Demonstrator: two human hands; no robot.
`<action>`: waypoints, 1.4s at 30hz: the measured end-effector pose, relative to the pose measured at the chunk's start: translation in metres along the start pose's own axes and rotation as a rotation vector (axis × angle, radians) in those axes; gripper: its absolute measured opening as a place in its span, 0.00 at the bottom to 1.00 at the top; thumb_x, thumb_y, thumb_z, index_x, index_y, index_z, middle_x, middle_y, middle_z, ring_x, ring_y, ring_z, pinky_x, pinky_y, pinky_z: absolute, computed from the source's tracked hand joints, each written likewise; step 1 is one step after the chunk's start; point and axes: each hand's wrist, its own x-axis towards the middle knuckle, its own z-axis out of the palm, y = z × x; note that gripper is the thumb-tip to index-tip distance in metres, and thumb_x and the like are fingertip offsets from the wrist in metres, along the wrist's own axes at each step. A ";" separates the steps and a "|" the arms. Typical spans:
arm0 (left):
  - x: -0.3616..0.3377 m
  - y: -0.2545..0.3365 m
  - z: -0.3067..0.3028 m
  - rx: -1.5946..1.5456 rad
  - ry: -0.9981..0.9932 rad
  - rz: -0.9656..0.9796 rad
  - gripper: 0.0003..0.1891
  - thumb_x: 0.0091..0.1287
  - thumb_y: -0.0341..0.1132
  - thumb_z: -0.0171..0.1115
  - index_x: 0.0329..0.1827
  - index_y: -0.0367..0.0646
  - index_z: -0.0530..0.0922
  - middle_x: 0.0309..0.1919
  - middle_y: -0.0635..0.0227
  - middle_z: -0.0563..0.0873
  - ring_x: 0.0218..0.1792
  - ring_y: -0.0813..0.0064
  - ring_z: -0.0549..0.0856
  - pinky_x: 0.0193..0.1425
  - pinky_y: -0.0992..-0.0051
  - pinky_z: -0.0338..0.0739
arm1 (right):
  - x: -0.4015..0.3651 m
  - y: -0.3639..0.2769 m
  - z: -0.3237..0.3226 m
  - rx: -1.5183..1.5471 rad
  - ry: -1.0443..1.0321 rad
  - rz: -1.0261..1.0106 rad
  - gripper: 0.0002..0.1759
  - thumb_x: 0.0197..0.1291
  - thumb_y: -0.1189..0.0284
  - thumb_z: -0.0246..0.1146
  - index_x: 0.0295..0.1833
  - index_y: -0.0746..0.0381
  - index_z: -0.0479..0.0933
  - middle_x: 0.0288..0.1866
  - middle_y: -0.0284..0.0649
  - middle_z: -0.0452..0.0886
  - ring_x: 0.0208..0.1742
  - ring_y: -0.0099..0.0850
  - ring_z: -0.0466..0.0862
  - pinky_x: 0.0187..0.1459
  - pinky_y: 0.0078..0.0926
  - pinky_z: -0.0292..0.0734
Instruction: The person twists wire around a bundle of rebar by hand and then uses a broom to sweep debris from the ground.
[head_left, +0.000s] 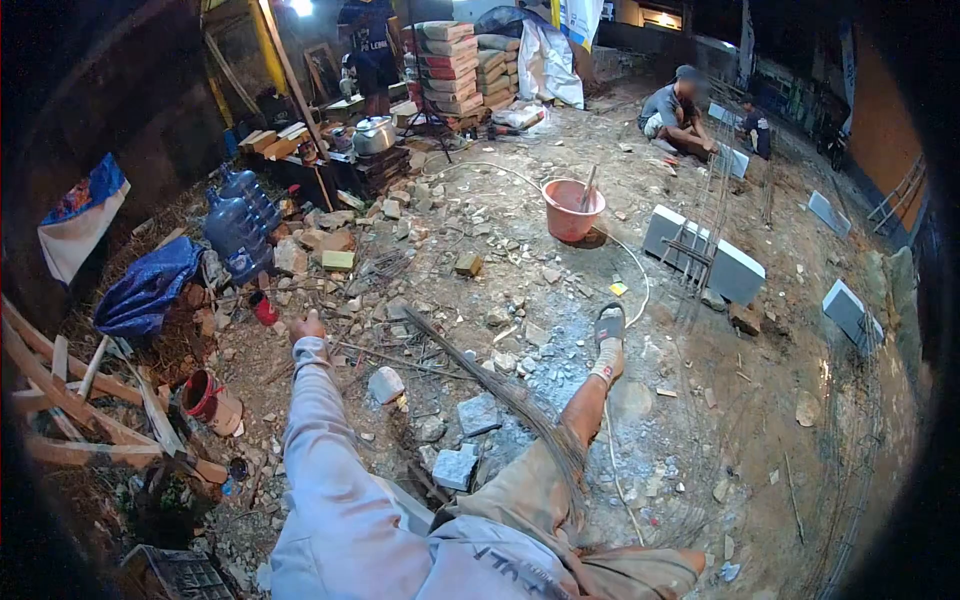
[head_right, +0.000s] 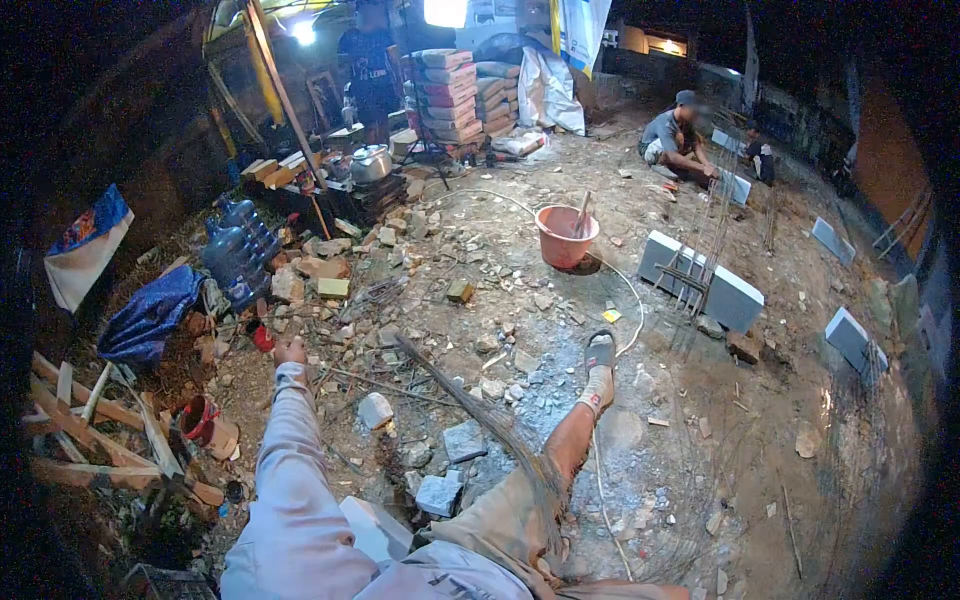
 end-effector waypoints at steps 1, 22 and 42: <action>0.001 -0.016 0.012 0.006 -0.001 0.004 0.21 0.56 0.48 0.59 0.33 0.35 0.81 0.34 0.46 0.83 0.39 0.45 0.81 0.47 0.57 0.72 | 0.002 -0.005 -0.004 0.004 0.121 -0.016 0.12 0.58 0.69 0.53 0.43 0.63 0.77 0.40 0.47 0.79 0.42 0.41 0.78 0.45 0.40 0.71; 0.056 -0.136 0.063 -0.633 -0.558 -0.419 0.33 0.59 0.38 0.65 0.65 0.35 0.63 0.58 0.56 0.74 0.56 0.60 0.73 0.58 0.67 0.68 | -0.020 0.021 0.003 -0.196 -0.003 -0.094 0.12 0.59 0.71 0.59 0.47 0.61 0.79 0.37 0.44 0.81 0.39 0.37 0.81 0.40 0.33 0.76; -0.139 0.132 0.132 -0.228 -0.661 0.289 0.31 0.63 0.51 0.58 0.64 0.42 0.66 0.39 0.60 0.73 0.37 0.65 0.73 0.38 0.71 0.68 | -0.069 0.156 0.125 -0.009 0.452 0.428 0.15 0.54 0.62 0.61 0.45 0.57 0.80 0.38 0.41 0.82 0.34 0.41 0.80 0.37 0.38 0.74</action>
